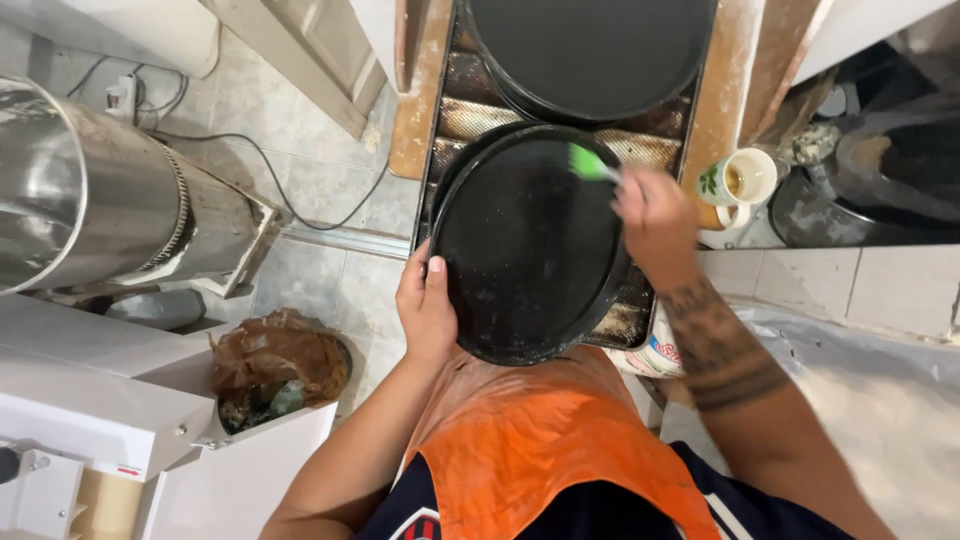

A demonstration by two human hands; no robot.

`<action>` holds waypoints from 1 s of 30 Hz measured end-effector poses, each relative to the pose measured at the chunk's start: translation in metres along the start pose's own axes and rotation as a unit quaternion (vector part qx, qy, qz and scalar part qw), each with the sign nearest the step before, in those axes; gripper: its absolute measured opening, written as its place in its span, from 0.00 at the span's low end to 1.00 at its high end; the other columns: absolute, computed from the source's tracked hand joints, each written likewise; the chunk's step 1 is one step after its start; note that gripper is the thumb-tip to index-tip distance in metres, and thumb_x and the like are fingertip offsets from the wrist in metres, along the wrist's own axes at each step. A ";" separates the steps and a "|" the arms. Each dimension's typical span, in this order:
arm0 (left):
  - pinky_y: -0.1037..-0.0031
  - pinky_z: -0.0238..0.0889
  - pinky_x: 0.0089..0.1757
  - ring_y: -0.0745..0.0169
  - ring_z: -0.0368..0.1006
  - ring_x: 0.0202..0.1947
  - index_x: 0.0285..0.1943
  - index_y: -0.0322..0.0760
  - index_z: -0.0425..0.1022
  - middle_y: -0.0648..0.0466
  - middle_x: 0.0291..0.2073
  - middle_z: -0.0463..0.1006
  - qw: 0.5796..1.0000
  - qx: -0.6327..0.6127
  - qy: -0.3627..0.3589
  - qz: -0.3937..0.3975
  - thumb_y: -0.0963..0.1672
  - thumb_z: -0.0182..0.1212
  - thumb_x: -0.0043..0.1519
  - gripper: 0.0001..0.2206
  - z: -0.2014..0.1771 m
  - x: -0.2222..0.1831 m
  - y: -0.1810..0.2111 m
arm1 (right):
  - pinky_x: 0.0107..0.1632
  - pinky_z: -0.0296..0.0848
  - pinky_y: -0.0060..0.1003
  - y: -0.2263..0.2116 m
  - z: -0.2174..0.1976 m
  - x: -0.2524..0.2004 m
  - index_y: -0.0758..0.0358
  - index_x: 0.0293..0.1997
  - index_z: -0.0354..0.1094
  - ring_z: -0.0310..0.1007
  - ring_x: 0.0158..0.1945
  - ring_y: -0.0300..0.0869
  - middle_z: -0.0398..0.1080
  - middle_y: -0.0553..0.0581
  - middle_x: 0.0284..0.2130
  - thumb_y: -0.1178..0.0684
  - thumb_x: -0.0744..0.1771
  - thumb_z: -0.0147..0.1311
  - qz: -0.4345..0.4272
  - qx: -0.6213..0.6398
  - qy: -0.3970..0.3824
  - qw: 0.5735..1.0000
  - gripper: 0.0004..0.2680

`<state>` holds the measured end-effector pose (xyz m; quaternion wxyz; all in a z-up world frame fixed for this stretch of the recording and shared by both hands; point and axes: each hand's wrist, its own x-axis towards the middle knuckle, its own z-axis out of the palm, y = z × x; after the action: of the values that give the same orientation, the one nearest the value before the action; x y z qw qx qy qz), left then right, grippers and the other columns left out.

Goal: Brushing oil onto several round baking pans using a silicone brush to prepare them for baking.

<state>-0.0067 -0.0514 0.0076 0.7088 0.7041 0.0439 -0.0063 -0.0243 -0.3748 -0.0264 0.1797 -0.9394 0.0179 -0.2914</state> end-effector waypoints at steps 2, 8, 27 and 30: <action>0.61 0.69 0.52 0.57 0.74 0.49 0.63 0.32 0.76 0.42 0.47 0.80 1.000 -0.011 0.015 -0.006 0.44 0.54 0.71 0.15 -0.007 0.001 -0.003 | 0.46 0.74 0.49 -0.009 -0.018 -0.048 0.58 0.45 0.74 0.77 0.38 0.57 0.76 0.59 0.32 0.42 0.74 0.43 0.094 -0.039 -0.142 0.985 0.14; 0.60 0.70 0.50 0.57 0.74 0.47 0.63 0.30 0.75 0.42 0.45 0.80 0.998 -0.038 0.048 -0.019 0.44 0.54 0.71 0.15 -0.011 0.006 -0.008 | 0.47 0.77 0.46 -0.103 -0.033 -0.091 0.47 0.45 0.75 0.80 0.43 0.49 0.79 0.50 0.35 0.40 0.69 0.46 0.036 0.211 -0.289 0.933 0.11; 0.63 0.70 0.50 0.61 0.73 0.46 0.60 0.32 0.77 0.43 0.45 0.81 0.998 -0.057 0.037 -0.012 0.44 0.56 0.70 0.14 -0.013 0.004 0.006 | 0.56 0.72 0.50 -0.051 -0.004 -0.013 0.59 0.47 0.73 0.74 0.47 0.52 0.71 0.59 0.40 0.53 0.71 0.50 -0.222 -0.064 -0.019 0.973 0.06; 0.61 0.69 0.50 0.60 0.71 0.46 0.60 0.31 0.77 0.43 0.43 0.80 0.997 -0.068 0.040 0.000 0.43 0.56 0.70 0.13 -0.015 0.005 -0.008 | 0.50 0.74 0.41 -0.032 -0.027 0.018 0.60 0.44 0.70 0.74 0.42 0.48 0.70 0.55 0.38 0.56 0.73 0.41 -0.156 -0.081 0.000 0.984 0.09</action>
<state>-0.0026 -0.0362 -0.0004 0.7528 0.6538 0.0721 0.0250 -0.0264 -0.3565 0.0151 0.0553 -0.9422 -0.1052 -0.3134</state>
